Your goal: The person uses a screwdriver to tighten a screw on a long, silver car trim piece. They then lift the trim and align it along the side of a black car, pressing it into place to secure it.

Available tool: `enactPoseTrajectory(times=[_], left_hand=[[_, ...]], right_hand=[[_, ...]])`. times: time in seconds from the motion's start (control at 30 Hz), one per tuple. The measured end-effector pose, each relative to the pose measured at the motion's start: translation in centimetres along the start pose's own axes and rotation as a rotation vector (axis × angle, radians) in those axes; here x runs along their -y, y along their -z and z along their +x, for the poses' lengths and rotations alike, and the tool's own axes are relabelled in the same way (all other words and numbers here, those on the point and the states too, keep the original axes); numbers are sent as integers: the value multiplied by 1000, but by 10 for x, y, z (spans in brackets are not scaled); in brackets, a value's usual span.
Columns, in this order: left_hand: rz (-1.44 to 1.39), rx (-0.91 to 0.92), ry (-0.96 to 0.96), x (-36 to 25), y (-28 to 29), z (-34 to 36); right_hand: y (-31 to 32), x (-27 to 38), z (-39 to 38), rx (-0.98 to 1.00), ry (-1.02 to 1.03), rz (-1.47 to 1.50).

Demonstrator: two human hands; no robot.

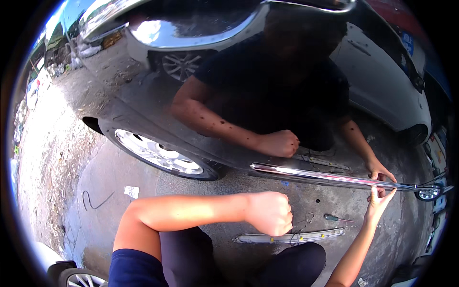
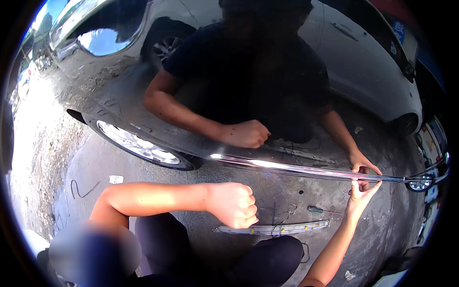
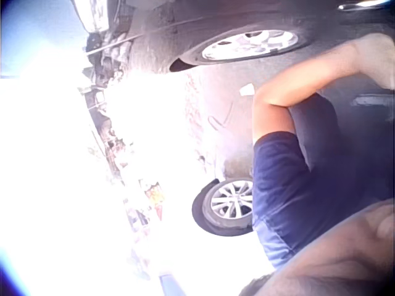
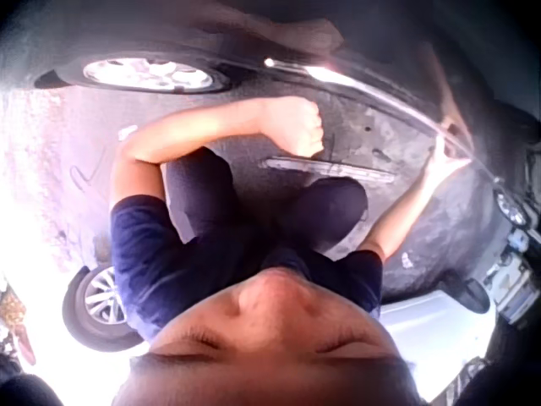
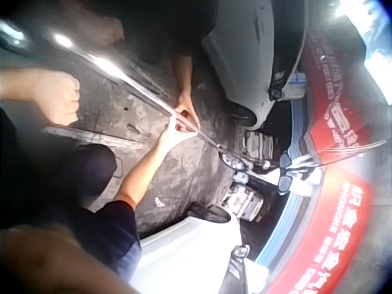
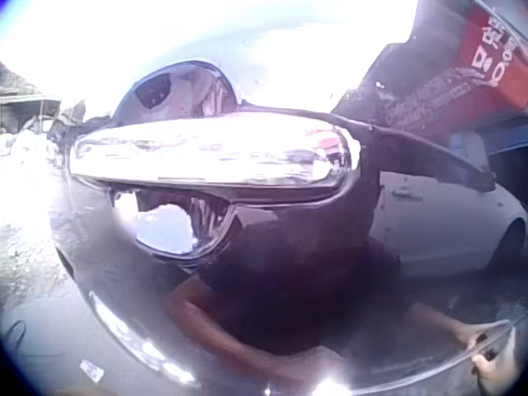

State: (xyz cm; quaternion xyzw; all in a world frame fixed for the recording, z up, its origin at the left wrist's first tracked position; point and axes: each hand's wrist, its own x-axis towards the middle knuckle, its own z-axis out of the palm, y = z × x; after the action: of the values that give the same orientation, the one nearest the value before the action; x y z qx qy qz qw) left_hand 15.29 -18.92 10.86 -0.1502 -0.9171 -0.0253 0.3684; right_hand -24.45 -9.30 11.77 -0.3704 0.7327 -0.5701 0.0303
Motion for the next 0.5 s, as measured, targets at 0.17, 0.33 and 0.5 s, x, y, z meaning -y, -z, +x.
enactPoseTrajectory(times=[0.17,0.33,0.5], left_hand=[[-198,-109,28,-46,-62,21],[-114,-22,104,-36,-74,59],[1,-133,376,-15,-62,47]], right_hand=[[9,-6,7,22,-34,-36],[24,0,12,93,-69,-102],[25,15,16,123,-128,-193]])
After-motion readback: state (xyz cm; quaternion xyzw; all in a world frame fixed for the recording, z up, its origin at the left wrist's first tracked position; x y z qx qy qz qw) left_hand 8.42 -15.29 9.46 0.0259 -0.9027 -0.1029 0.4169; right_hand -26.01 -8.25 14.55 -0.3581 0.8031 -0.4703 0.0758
